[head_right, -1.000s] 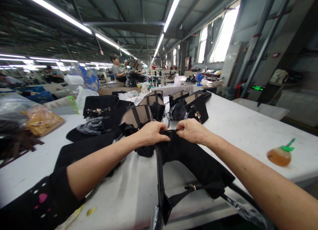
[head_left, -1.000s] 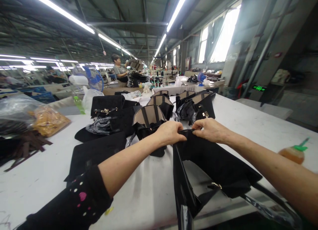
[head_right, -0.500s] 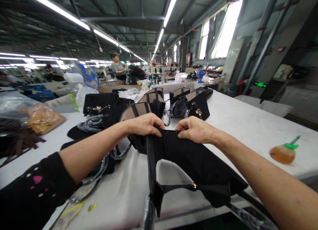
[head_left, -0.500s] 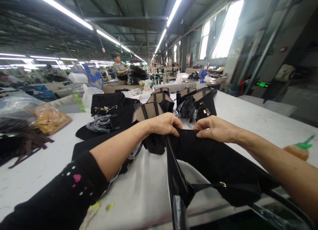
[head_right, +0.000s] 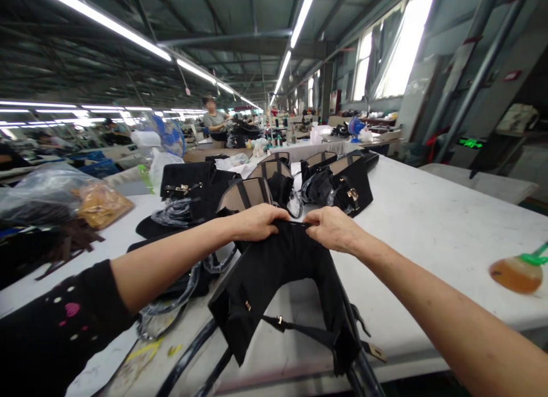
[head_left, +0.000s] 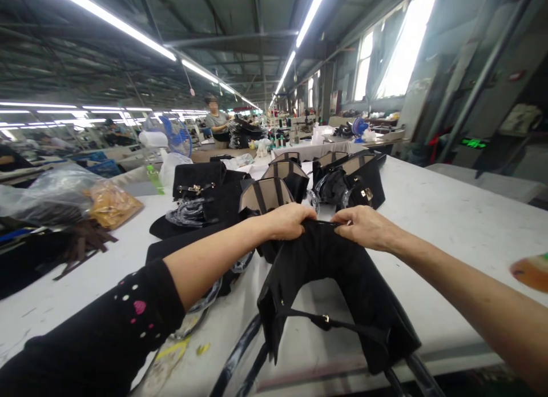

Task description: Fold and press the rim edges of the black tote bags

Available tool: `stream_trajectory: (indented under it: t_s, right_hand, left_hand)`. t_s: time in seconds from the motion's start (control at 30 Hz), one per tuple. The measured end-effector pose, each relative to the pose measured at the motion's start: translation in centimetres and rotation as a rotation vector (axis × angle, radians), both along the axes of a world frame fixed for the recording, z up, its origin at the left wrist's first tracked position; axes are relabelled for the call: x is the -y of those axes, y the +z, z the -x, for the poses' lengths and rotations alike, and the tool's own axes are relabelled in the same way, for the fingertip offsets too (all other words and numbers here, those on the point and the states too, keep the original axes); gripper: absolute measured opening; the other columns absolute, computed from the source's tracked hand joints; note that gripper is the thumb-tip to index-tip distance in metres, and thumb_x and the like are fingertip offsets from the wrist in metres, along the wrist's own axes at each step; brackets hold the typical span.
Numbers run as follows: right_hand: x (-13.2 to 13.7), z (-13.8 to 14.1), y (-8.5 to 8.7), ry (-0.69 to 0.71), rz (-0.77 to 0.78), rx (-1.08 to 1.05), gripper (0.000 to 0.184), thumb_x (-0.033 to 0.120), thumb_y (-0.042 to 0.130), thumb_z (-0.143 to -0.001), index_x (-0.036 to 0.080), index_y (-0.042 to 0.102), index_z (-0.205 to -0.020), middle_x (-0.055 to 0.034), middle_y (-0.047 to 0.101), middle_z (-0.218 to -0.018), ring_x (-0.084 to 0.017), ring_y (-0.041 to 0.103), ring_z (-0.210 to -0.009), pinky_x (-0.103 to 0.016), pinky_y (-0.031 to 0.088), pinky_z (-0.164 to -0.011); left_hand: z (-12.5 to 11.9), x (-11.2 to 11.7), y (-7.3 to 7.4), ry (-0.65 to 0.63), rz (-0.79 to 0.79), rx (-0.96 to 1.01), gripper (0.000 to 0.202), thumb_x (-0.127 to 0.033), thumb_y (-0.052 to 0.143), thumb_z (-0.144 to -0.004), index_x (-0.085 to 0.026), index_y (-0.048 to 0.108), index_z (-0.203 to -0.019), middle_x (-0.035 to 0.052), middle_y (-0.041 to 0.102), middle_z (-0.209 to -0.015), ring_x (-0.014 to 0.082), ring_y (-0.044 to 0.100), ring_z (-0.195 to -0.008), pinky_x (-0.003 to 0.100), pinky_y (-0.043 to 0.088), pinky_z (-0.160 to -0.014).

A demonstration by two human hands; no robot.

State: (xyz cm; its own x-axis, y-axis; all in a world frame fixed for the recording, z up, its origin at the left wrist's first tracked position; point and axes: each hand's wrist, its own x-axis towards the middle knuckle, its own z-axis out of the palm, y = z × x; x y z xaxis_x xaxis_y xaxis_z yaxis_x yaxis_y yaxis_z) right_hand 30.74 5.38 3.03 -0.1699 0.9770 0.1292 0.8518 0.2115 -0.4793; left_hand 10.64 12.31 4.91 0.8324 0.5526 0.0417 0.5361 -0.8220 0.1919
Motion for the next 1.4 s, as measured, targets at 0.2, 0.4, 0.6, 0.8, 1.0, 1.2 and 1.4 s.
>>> stream_trajectory:
  t_s: [0.2, 0.4, 0.6, 0.8, 1.0, 1.2, 1.4]
  right_hand:
    - [-0.4, 0.5, -0.3, 0.02, -0.052, 0.061, 0.019, 0.037, 0.058, -0.078, 0.022, 0.069, -0.075, 0.0011, 0.067, -0.073, -0.016, 0.059, -0.07, -0.025, 0.038, -0.061]
    - [-0.7, 1.4, -0.1, 0.036, -0.175, 0.13, 0.012, 0.03, 0.06, -0.074, 0.022, 0.062, -0.066, 0.0015, 0.063, -0.07, -0.015, 0.057, -0.069, -0.025, 0.036, -0.061]
    - [-1.1, 1.9, -0.1, 0.064, -0.114, 0.069, 0.013, 0.033, 0.061, -0.076, 0.023, 0.069, -0.076, 0.0024, 0.064, -0.071, -0.014, 0.056, -0.068, -0.025, 0.035, -0.058]
    - [-1.4, 1.3, -0.1, 0.05, -0.067, 0.02, 0.013, 0.032, 0.064, -0.075, 0.021, 0.07, -0.074, 0.0033, 0.063, -0.065, -0.013, 0.056, -0.064, -0.024, 0.035, -0.057]
    - [-1.2, 1.3, -0.3, 0.046, -0.073, -0.019, 0.013, 0.031, 0.064, -0.075, 0.02, 0.071, -0.072, 0.0041, 0.062, -0.062, -0.012, 0.055, -0.061, -0.024, 0.034, -0.055]
    - [-1.1, 1.4, -0.3, 0.056, -0.084, -0.036, 0.013, 0.032, 0.065, -0.074, 0.02, 0.071, -0.071, 0.0046, 0.06, -0.059, -0.011, 0.052, -0.057, -0.024, 0.033, -0.054]
    - [-1.2, 1.3, -0.4, 0.053, -0.094, -0.026, 0.012, 0.032, 0.066, -0.073, 0.021, 0.072, -0.072, 0.0045, 0.061, -0.061, -0.011, 0.053, -0.059, -0.024, 0.033, -0.055]
  left_hand:
    - [0.6, 0.9, -0.3, -0.038, -0.087, -0.037, 0.034, -0.015, 0.059, -0.073, -0.02, 0.067, -0.106, 0.0069, 0.071, -0.101, 0.0242, 0.064, -0.098, 0.028, 0.045, -0.081]
    - [0.8, 0.9, -1.1, 0.051, -0.067, 0.103, 0.02, -0.025, 0.064, -0.077, -0.02, 0.068, -0.095, 0.0033, 0.071, -0.09, 0.0198, 0.064, -0.089, 0.025, 0.045, -0.075]
    - [0.9, 0.8, -1.4, 0.064, 0.029, 0.167, 0.011, -0.024, 0.066, -0.076, -0.018, 0.068, -0.085, -0.0003, 0.068, -0.078, 0.0151, 0.061, -0.077, 0.021, 0.042, -0.067]
    - [1.6, 1.2, -2.2, 0.068, -0.015, 0.381, 0.022, -0.024, 0.072, -0.072, -0.019, 0.064, -0.092, -0.0012, 0.068, -0.083, 0.0129, 0.061, -0.077, 0.021, 0.043, -0.069]
    - [2.3, 1.9, -2.2, 0.049, -0.166, 0.403, 0.013, -0.025, 0.074, -0.073, -0.017, 0.064, -0.078, -0.0012, 0.064, -0.077, 0.0119, 0.058, -0.072, 0.021, 0.042, -0.064]
    - [2.4, 2.1, -2.0, 0.018, -0.222, 0.382, 0.01, -0.026, 0.071, -0.077, -0.017, 0.067, -0.077, 0.0003, 0.065, -0.08, 0.0133, 0.06, -0.076, 0.022, 0.043, -0.067]
    - [2.1, 1.9, -2.1, 0.022, -0.212, 0.362, 0.008, -0.023, 0.071, -0.076, -0.017, 0.066, -0.077, 0.0005, 0.065, -0.081, 0.0138, 0.06, -0.077, 0.022, 0.044, -0.067]
